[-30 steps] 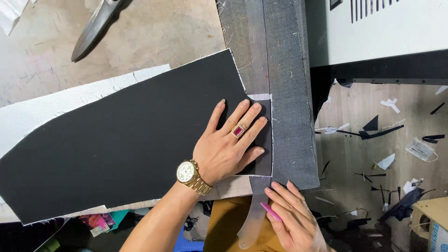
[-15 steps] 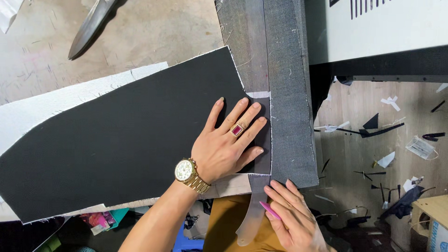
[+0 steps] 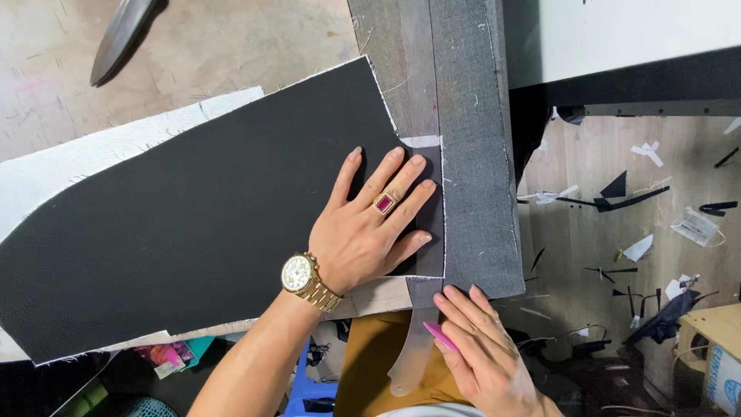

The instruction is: The person marks a piece of dark fabric using a pink chalk-like tool and a curved ruler, then cuts along the marked lines using large shears. The person also uses an iron to press parts of the fabric and a brush to clear away debris from the workspace.

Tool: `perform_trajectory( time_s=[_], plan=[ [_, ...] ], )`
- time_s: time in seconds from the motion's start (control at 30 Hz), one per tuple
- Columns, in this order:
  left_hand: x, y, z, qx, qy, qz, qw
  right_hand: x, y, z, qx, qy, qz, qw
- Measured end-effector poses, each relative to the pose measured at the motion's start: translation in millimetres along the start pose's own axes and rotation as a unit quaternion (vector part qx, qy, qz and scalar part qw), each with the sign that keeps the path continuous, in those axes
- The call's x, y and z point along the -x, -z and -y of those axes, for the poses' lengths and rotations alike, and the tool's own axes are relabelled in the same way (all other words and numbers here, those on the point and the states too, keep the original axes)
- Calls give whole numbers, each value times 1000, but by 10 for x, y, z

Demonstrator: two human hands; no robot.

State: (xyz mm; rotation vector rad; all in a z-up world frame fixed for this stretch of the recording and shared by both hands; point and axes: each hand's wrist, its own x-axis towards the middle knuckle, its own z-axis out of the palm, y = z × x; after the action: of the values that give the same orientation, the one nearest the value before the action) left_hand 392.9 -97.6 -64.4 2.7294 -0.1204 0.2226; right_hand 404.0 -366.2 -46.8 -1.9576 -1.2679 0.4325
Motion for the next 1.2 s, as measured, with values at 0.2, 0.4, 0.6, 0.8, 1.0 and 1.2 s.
perform_trajectory(
  time_s=[0.2,0.4,0.6,0.8,1.0,1.2],
  plan=[
    [4,-2,3,-2,1,13,1000,5,26,-6,3,-2,20,1000],
    [-12,9,-10,-9,3,6,1000,-16,29,3,-4,-4,5,1000],
    [-13,12,-4,-4,3,14,1000,21,15,-23,-4,-2,15,1000],
    [-10,-3,-3,-5,2,5,1000,-27,27,8,6,-2,12,1000],
    [-6,1,2,2,6,19,1000,38,-12,-28,3,5,16,1000],
    [-4,-9,0,-6,4,9,1000,17,-7,-8,6,-3,16,1000]
  ],
)
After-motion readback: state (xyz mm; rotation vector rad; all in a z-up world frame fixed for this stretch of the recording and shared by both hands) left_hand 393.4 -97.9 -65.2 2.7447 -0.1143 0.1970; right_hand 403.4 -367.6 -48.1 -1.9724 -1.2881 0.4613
